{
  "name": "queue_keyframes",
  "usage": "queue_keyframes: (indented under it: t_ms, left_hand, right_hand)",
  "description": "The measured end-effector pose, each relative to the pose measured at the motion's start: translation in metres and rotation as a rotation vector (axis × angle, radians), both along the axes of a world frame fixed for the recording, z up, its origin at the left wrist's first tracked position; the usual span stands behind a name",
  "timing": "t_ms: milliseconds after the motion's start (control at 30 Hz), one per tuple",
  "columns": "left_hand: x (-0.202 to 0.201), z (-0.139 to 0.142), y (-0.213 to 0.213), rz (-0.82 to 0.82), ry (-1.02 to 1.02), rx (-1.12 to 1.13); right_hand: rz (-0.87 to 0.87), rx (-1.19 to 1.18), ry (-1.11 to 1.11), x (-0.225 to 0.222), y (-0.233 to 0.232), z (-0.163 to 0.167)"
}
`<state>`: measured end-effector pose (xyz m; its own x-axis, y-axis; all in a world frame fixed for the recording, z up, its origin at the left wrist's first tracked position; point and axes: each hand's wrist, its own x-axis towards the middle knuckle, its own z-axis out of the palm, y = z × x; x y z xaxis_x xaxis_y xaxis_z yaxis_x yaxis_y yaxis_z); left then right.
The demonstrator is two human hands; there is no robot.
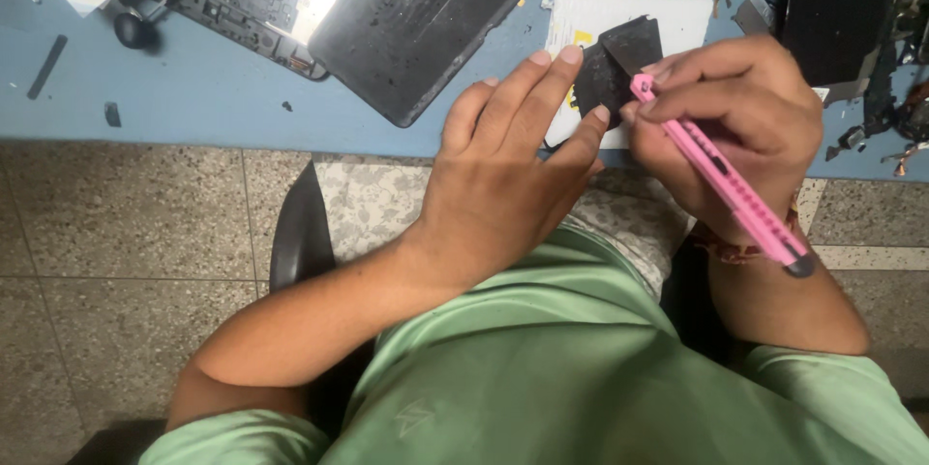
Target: The person sits at a repair workbench and uses a pink utility knife to scrape adhesive residue off the inside of a phone back cover. They reposition the cover, peel off a loosened strip of material by hand, place the cover on a white sheet, and continue scraping the surface.
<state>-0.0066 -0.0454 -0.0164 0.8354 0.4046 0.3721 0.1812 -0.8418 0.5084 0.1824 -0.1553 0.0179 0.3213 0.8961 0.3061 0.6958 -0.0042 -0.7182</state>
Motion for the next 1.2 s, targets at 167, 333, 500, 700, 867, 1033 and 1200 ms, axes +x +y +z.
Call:
queue_keyframes:
  t_ms: [167,333,500,700,867,1033,1200]
  left_hand:
    - [0.001,-0.001,-0.001,0.016,-0.002,0.029]
    - [0.001,-0.003,-0.001,0.011,-0.015,0.016]
    - [-0.001,-0.003,-0.001,0.012,-0.016,0.001]
    - [-0.002,-0.003,-0.002,0.007,-0.015,0.012]
    - [-0.004,-0.005,-0.002,0.024,-0.037,0.070]
    - [-0.004,-0.006,-0.003,0.032,-0.028,0.078]
    - [-0.004,-0.004,-0.002,0.024,-0.025,0.084]
  right_hand:
    - [-0.115,0.031,0.259,0.003,0.001,-0.007]
    - [-0.004,0.068,0.209,0.010,-0.001,-0.009]
    - [-0.068,0.111,0.240,0.004,0.002,-0.011]
    - [0.079,0.106,0.079,0.003,0.010,0.003]
    - [0.087,0.086,-0.122,-0.004,0.013,0.006]
    - [0.065,0.098,-0.071,-0.004,0.011,0.001]
    - [0.046,0.105,-0.134,-0.003,0.008,-0.003]
